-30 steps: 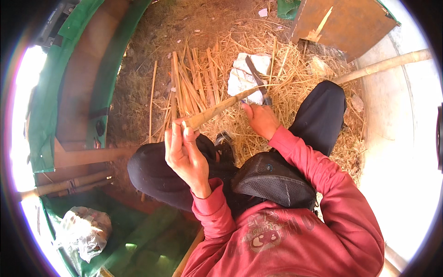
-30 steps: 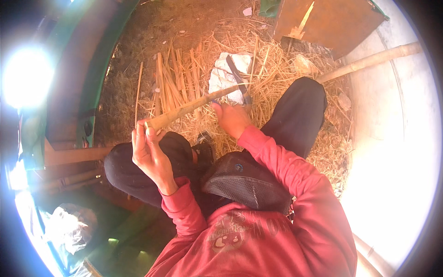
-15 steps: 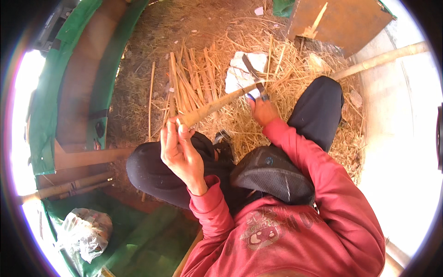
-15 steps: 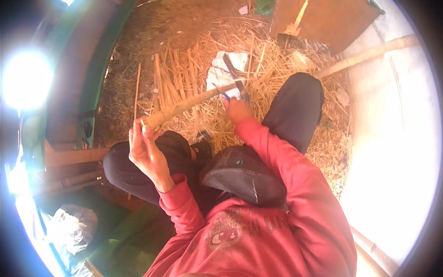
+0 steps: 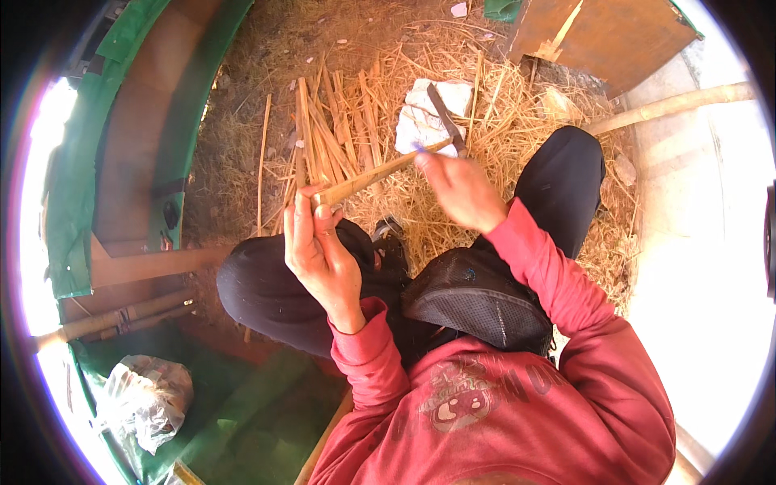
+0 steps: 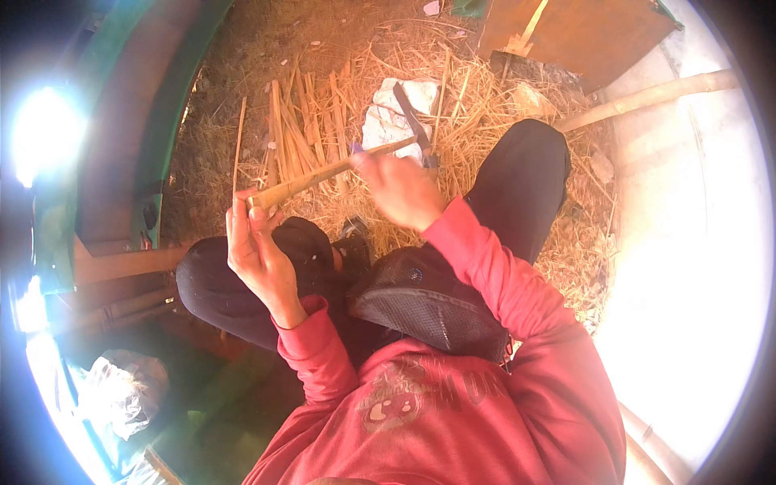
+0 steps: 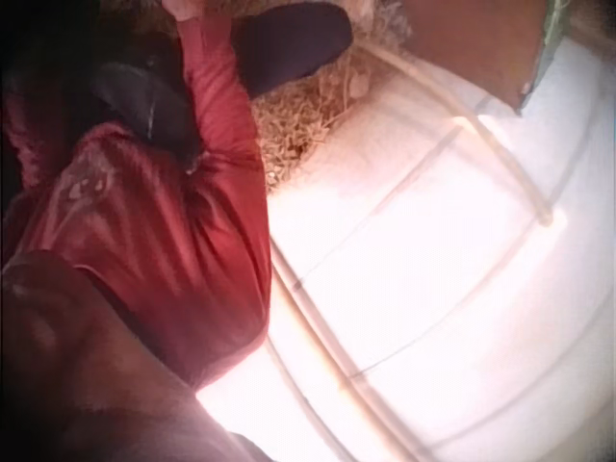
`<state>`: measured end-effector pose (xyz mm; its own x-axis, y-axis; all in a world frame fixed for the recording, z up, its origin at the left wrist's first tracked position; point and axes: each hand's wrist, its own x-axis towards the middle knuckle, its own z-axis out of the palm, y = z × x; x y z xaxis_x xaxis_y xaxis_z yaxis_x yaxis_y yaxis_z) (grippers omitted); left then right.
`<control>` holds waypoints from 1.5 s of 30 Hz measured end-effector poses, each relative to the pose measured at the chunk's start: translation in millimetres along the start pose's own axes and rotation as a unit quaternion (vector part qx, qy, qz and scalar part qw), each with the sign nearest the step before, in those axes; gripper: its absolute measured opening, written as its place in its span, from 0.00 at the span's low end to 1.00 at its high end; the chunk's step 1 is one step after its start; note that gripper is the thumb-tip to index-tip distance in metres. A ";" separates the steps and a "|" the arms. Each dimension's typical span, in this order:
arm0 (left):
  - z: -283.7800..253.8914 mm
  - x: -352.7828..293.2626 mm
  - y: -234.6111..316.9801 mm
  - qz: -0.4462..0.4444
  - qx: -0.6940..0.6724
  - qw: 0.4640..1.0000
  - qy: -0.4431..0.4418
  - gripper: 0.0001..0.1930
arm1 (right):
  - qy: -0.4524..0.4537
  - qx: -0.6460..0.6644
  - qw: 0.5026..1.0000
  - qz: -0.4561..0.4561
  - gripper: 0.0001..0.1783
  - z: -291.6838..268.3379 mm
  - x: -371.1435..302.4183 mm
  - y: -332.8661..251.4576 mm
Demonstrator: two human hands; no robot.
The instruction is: The person sits on the ground and uses a knife to sharpen a long, thin stick. They hold the stick with one hand and scrape the blade along its length to remove the outer layer, creating a pointed tip. The person occasionally switches to a different stick to continue the sharpening process.
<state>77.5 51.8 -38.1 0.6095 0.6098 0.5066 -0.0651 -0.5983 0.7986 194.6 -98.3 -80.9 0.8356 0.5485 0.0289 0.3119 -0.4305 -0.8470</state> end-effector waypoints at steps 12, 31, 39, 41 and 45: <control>-1.6 2.9 5.2 -0.023 -0.002 0.999 -0.036 0.13 | 0.053 -0.161 0.985 0.039 0.25 42.2 -1.4 50.3; 2.8 3.1 1.5 0.008 -0.007 1.000 0.005 0.11 | 0.034 -0.047 0.995 0.087 0.33 15.5 10.1 45.7; 1.5 1.9 1.0 0.018 -0.011 0.998 -0.052 0.12 | 0.031 -0.130 0.989 0.063 0.26 43.8 -14.0 23.4; 6.4 2.0 2.6 0.029 -0.020 0.999 -0.026 0.11 | 0.064 -0.142 0.984 0.086 0.26 48.3 -2.1 67.9; 1.6 0.5 4.0 0.025 0.020 0.999 -0.030 0.11 | 0.089 -0.120 0.985 0.081 0.24 45.4 -7.1 65.0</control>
<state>78.8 48.9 -35.2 0.6529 0.5475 0.5234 -0.0646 -0.6483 0.7587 188.4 -97.6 -160.3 0.9428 0.3331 0.0151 0.2480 -0.6703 -0.6994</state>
